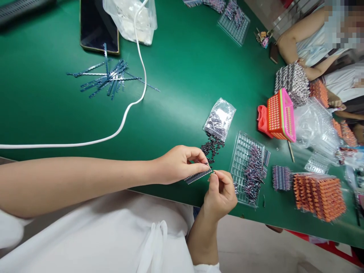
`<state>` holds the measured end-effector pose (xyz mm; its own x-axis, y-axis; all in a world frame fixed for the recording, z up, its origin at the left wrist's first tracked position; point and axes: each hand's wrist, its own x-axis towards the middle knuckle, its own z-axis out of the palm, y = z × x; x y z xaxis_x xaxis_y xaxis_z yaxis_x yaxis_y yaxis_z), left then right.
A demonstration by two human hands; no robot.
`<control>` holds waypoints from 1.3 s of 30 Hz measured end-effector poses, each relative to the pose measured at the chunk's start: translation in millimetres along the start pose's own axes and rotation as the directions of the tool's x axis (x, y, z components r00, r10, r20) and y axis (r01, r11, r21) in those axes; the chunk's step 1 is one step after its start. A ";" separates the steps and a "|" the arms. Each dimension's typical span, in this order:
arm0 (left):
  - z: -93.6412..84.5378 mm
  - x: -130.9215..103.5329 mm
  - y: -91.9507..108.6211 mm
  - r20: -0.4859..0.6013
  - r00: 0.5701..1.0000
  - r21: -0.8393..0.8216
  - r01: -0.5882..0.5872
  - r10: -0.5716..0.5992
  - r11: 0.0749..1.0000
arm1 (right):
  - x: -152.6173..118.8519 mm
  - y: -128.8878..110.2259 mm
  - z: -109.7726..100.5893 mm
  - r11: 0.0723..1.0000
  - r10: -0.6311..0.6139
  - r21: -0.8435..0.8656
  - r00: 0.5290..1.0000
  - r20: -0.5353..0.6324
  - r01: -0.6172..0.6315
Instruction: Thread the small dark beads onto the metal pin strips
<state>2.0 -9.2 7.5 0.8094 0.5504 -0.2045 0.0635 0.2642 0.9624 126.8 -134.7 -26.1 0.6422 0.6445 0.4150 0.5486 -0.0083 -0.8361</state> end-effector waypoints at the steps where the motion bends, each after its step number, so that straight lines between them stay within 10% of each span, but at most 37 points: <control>1: -0.2 0.6 0.4 -0.010 1.000 0.008 0.007 -0.007 1.000 | 0.5 -0.4 -0.1 0.999 0.025 0.031 1.000 0.017 -0.026; 39: -1.1 1.1 -0.1 -0.004 1.000 0.000 0.012 -0.012 1.000 | 2.9 -2.6 0.0 0.964 0.142 0.215 0.986 0.093 -0.159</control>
<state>2.2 -7.7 7.0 0.8060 0.5507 -0.2171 0.0732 0.2712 0.9597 127.3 -132.8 -22.7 0.6607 0.7053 0.2570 0.3114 0.0540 -0.9488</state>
